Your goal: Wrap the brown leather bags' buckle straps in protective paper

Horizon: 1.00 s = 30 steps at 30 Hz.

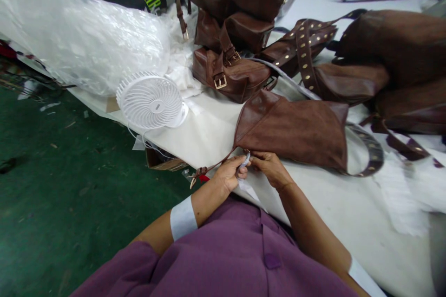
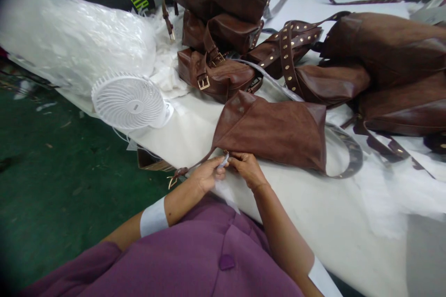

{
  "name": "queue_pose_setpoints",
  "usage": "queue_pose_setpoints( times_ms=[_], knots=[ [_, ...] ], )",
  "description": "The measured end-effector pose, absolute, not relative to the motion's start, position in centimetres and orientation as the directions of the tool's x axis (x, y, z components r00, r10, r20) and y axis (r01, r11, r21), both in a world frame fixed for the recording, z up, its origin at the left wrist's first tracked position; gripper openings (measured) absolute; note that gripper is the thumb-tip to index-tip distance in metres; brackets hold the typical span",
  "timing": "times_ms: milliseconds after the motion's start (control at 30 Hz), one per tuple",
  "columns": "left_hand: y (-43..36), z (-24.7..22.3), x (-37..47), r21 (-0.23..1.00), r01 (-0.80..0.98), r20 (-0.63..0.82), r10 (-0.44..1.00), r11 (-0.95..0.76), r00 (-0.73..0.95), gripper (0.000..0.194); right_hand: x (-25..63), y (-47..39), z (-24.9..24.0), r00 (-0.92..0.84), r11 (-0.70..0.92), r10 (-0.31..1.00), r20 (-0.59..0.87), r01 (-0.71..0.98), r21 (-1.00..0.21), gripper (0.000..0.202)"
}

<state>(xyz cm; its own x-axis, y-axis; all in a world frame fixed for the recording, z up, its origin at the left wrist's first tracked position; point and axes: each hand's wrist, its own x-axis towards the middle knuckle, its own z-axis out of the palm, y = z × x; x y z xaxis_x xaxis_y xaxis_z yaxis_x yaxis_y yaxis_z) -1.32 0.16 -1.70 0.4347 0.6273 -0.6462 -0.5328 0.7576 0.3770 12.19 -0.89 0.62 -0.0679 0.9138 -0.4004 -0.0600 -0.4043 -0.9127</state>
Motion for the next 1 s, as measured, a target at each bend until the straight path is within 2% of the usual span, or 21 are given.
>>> queue_pose_setpoints(
  times_ms=[167,433,667,767,867,1000],
  knots=[
    [0.4,-2.1,-1.4,0.324,-0.498,-0.666,0.567,0.805,0.484,0.018,12.3,-0.8,0.4,-0.044,-0.437,0.900,-0.435,-0.053,-0.898,0.021],
    [0.5,-2.1,-1.7,0.380,-0.449,-0.672,0.575,0.809,0.467,0.016,11.6,-0.8,-0.4,0.047,-0.399,0.917,-0.396,0.082,-0.913,0.022],
    [0.6,-1.4,-1.9,0.402,-0.459,-0.640,0.601,0.792,0.478,0.020,10.7,-1.0,-0.4,0.085,-0.370,0.924,-0.373,-0.051,-0.928,0.027],
    [0.3,-0.8,-1.7,0.455,-0.442,-0.623,0.631,0.773,0.463,0.024,10.4,-1.2,-0.7,0.110,-0.337,0.934,-0.340,-0.043,-0.941,0.031],
    [-0.1,-0.1,-1.7,0.542,-0.423,-0.599,0.687,0.726,0.411,0.029,10.3,-1.2,-0.8,0.176,-0.324,0.935,-0.310,0.057,-0.944,0.031],
    [-0.2,0.4,-1.7,0.622,-0.417,-0.572,0.748,0.663,0.336,0.033,10.5,-0.8,-0.2,0.248,-0.317,0.939,-0.239,0.351,-0.881,0.026]
  ],
)
